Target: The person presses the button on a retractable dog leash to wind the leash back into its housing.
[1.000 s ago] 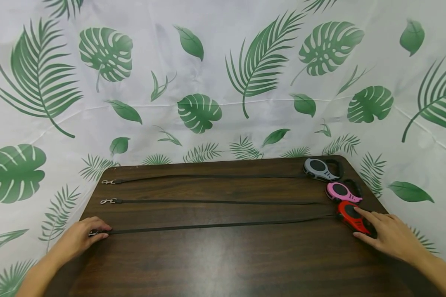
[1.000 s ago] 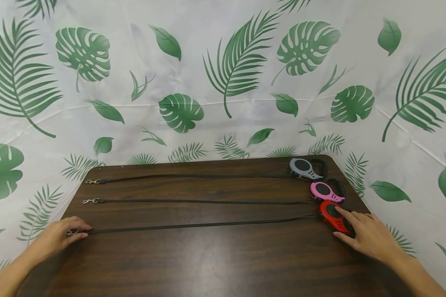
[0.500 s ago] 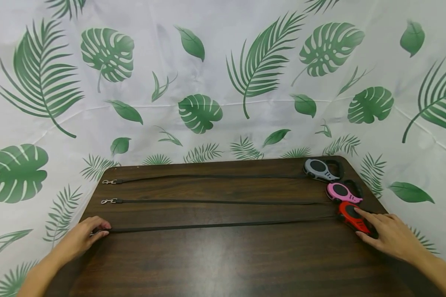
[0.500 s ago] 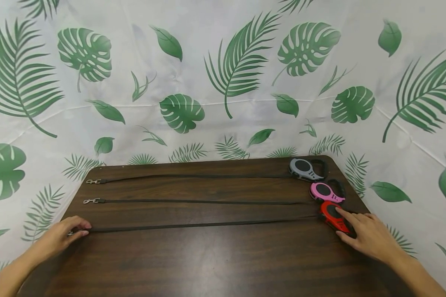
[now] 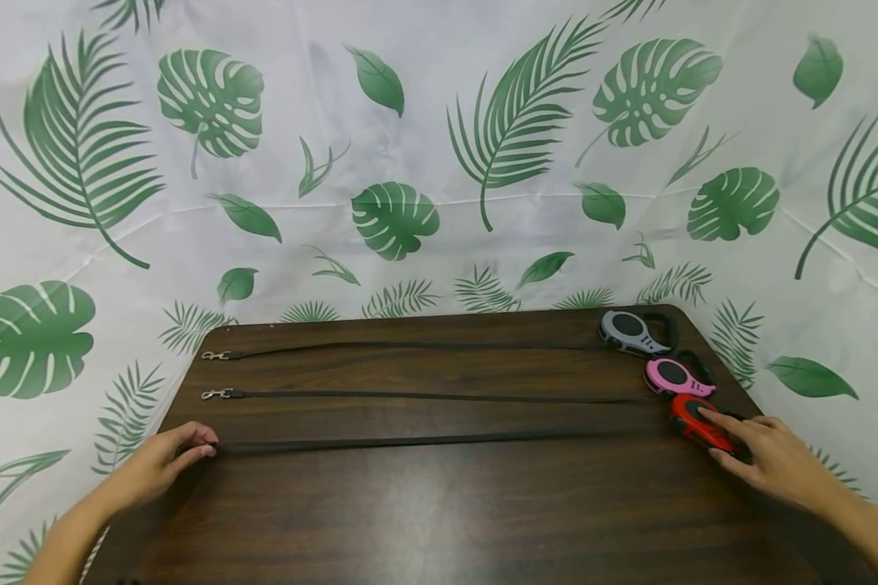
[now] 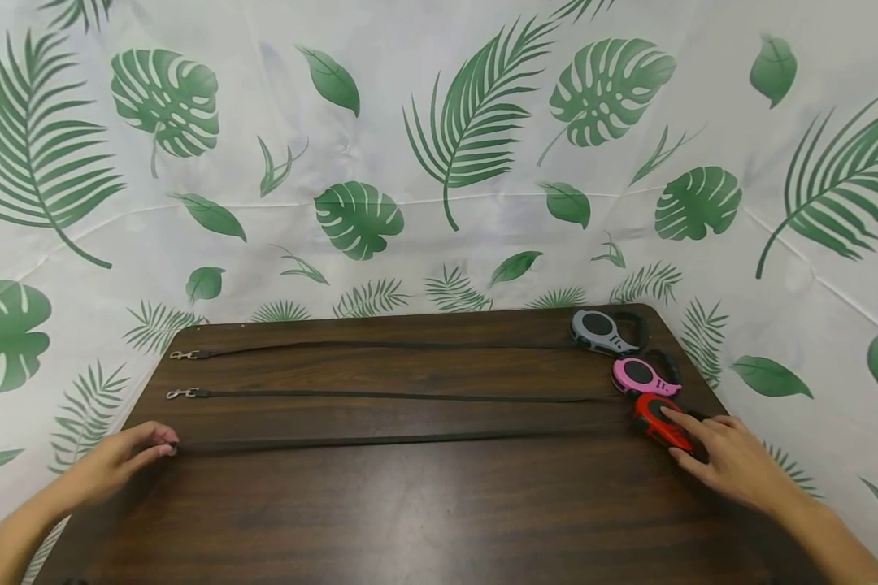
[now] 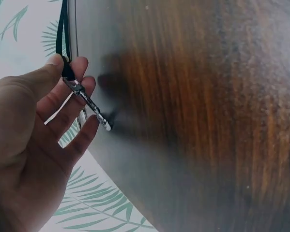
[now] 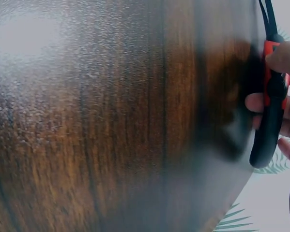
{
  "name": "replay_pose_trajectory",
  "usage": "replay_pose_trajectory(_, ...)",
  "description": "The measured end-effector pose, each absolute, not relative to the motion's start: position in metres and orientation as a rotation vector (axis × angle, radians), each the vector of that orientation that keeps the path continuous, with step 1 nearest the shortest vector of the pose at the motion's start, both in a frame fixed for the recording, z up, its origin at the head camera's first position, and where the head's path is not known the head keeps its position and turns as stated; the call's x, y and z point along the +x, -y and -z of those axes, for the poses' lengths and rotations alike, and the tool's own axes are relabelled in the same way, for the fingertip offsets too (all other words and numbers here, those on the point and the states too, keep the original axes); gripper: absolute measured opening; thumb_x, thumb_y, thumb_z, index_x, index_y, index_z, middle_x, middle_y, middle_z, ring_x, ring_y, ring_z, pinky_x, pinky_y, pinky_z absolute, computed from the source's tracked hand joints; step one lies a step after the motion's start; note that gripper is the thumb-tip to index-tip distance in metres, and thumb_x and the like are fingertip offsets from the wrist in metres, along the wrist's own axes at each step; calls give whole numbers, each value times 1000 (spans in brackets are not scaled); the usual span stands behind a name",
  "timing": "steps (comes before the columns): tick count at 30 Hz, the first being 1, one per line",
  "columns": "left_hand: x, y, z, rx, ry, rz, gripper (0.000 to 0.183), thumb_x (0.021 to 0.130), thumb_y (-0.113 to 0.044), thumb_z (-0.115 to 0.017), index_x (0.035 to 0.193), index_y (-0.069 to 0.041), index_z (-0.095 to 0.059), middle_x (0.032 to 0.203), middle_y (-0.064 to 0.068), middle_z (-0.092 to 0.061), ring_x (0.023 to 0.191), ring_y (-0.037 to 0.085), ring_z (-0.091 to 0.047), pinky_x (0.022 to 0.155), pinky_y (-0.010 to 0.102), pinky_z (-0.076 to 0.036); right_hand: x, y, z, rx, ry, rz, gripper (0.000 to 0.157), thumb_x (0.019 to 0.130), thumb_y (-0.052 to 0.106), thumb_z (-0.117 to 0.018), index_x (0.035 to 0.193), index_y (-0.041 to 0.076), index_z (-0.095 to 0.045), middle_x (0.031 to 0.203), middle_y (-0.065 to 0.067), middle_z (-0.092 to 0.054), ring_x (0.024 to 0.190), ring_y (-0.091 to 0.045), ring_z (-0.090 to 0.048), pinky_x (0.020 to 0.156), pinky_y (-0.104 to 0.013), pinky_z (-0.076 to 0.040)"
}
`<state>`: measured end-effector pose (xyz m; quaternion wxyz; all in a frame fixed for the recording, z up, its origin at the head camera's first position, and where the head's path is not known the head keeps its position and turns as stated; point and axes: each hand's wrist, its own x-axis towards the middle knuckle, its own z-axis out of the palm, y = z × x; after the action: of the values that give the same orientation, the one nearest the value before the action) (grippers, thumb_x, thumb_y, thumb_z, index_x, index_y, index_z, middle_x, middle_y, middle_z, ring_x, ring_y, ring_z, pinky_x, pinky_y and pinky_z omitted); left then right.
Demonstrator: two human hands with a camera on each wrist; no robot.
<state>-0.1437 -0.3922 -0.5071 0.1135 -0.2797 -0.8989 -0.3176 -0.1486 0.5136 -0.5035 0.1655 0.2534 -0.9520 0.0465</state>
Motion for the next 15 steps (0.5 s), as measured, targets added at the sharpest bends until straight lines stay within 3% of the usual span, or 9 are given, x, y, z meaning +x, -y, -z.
replay_pose_trajectory(3, -145, 394, 505, -828, 2647, 1013, 20, 90, 17, -70, 98, -1, -68, 88, -6, -70, 85, -4, -60, 73, 9, -42, -150, -515, 501, 726, 2688, -158, 77, 66, 19, -98, 137, 10, -69, 73, 7, -72, 74, -22, -65, 76, -54, -47)
replay_pose_trajectory(8, -145, 398, 505, -831, 2663, 1170, 18, 93, 21, -64, 102, 5, -66, 91, -9, -71, 86, -4, -63, 70, 12, -46, -152, -517, 493, 699, 2720, -246, 69, 71, 16, -96, 134, 8, -71, 91, -5, -77, 72, -4, -50, 62, -32, -41)
replay_pose_trajectory(15, -148, 399, 504, -930, 2671, 1358, 12, 98, 22, -54, 103, 16, -62, 96, -10, -71, 86, 0, -67, 73, 15, -53, -153, -515, 484, 620, 2789, -408, 52, 80, 11, -90, 128, 5, -71, 82, 4, -59, 68, 2, -37, 61, -26, -30)
